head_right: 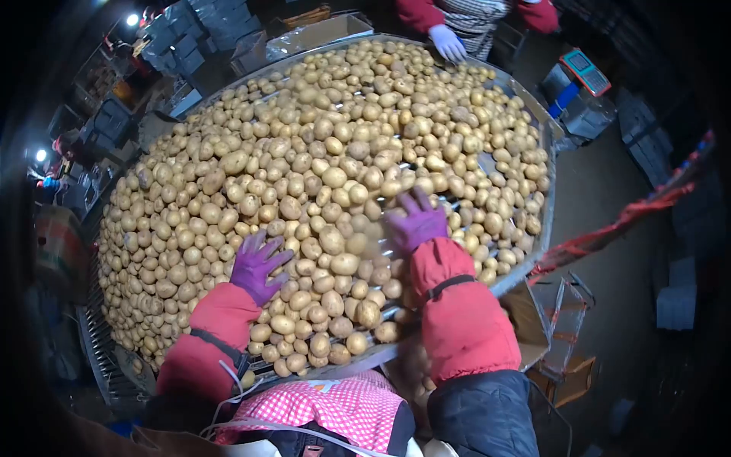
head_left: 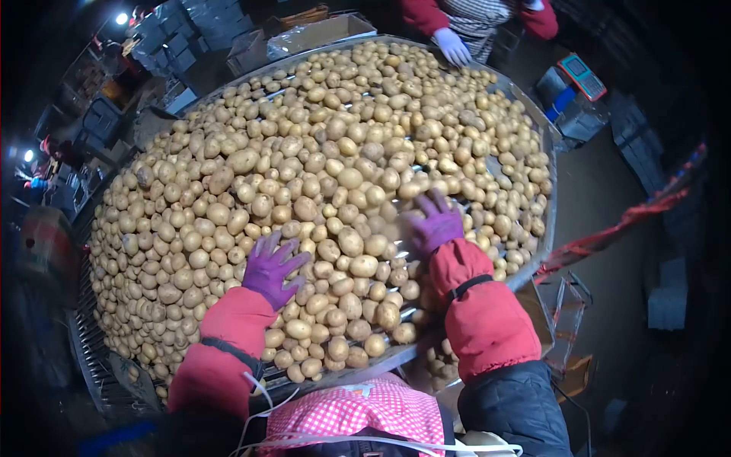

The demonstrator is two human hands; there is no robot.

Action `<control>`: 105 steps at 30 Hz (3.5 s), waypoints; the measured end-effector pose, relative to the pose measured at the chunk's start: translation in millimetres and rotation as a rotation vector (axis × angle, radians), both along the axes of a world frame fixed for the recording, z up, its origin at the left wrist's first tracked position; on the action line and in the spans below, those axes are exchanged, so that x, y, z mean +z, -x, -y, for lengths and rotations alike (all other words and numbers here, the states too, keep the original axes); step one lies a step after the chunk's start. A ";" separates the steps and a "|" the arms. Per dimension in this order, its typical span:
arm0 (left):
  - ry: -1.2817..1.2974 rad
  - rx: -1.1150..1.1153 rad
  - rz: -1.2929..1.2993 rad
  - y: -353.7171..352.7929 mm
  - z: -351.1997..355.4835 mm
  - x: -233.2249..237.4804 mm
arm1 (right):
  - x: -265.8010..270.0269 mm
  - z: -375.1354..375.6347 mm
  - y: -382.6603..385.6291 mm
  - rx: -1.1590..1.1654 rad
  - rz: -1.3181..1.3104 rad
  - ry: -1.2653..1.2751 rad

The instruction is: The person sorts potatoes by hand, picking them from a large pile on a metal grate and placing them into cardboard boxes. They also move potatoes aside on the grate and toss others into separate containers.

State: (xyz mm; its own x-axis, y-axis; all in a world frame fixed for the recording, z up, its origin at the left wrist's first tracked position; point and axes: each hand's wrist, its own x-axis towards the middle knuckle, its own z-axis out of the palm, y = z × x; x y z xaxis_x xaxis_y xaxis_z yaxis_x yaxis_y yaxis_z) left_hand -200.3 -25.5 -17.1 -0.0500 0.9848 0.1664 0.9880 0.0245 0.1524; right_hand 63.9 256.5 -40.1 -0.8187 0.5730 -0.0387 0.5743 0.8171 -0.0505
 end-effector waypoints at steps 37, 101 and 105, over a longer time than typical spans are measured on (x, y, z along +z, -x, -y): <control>0.076 0.049 0.012 -1.2 -3.2 7.3 | 2.3 -53.8 41.4 -0.283 0.079 -0.232; 0.034 0.043 0.043 8.6 -10.7 4.3 | 24.2 27.9 109.6 0.168 -0.068 0.187; 0.048 0.040 0.020 7.2 -11.9 7.4 | -5.3 -12.1 82.5 0.100 -0.056 0.189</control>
